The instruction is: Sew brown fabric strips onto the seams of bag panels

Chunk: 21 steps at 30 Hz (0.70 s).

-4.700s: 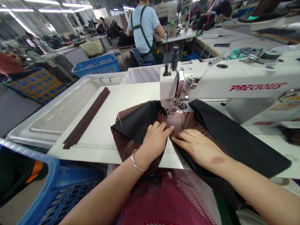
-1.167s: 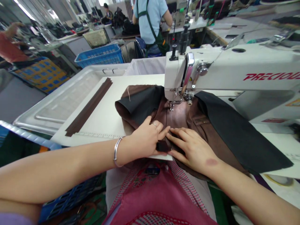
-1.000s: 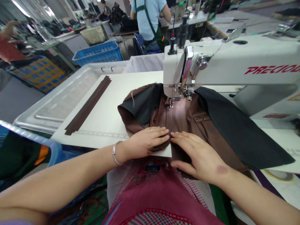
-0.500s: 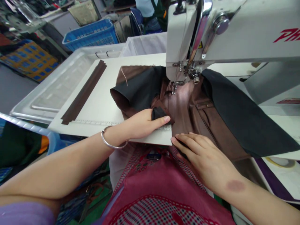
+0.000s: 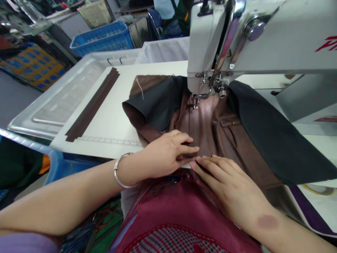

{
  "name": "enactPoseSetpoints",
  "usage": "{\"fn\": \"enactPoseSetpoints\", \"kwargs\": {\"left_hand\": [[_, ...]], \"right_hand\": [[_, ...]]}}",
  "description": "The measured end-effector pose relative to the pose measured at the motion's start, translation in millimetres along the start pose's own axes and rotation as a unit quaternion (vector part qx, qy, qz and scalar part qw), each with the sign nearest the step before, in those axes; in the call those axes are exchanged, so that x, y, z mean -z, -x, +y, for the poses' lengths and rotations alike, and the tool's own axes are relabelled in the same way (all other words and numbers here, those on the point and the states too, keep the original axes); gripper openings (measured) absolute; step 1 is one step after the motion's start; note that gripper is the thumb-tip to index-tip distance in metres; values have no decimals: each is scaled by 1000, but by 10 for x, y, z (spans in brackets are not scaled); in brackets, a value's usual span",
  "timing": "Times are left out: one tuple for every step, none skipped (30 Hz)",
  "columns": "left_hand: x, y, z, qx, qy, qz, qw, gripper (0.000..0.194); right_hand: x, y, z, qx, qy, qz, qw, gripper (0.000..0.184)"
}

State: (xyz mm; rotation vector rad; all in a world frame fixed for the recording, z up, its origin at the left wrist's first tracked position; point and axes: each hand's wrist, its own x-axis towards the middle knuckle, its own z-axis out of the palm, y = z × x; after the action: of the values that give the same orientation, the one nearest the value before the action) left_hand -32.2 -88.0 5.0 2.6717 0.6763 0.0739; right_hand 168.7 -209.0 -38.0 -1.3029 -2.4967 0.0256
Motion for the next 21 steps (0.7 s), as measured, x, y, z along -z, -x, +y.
{"fn": "enactPoseSetpoints", "kwargs": {"left_hand": [[-43,29,3,-24,-31,-9,999,38],[-82,57,6,-38,-58,-16,997,45],[-115,82,9,-44,-79,-19,996,51],[-141,102,12,-46,-92,-19,995,54],[-157,117,15,-46,-99,-20,994,55],[-166,127,17,-46,-102,-19,994,54],[-167,131,18,-44,-104,-18,993,54],[-162,131,16,-44,-104,-18,993,53],[-153,126,12,-43,-103,-20,994,53],[-142,117,5,-42,-103,-21,994,53],[-130,104,-5,-42,-104,-21,994,53],[-119,88,-18,-43,-105,-20,993,53],[-108,69,-33,-43,-108,-20,993,54],[-99,47,-50,-45,-111,-19,993,53],[-91,24,-69,-47,-115,-16,992,53],[-85,-1,-89,-50,-120,-13,991,53],[-80,-27,-110,-53,-123,-10,991,53],[-76,-53,-132,-55,-126,-5,991,53],[-73,-78,-155,-57,-128,-1,990,52],[-70,-103,-179,-58,-129,2,990,52],[-68,-126,-204,-58,-131,2,990,51]], "right_hand": [[-1,8,-4,4,1,2,1000,35],[-3,15,-8,8,2,4,1000,34],[-5,20,-9,13,4,8,1000,34],[-5,24,-9,16,7,11,1000,33],[-5,25,-5,20,9,13,1000,33],[-4,23,1,23,13,16,1000,33],[-1,19,10,27,16,18,999,32],[3,12,21,31,19,19,999,32],[7,1,33,35,19,21,999,32],[11,-13,46,37,19,22,999,32],[14,-29,59,39,19,23,999,32],[16,-47,71,39,18,25,999,33],[17,-66,84,38,17,24,999,33],[16,-83,97,37,17,26,999,33],[15,-99,109,35,16,25,999,33],[11,-113,123,33,15,24,999,34],[6,-126,137,29,14,24,999,34],[-2,-137,152,26,14,24,999,34],[-11,-147,167,23,13,23,999,33],[-21,-158,182,20,13,23,999,33],[-32,-170,198,17,13,22,1000,33]]}}
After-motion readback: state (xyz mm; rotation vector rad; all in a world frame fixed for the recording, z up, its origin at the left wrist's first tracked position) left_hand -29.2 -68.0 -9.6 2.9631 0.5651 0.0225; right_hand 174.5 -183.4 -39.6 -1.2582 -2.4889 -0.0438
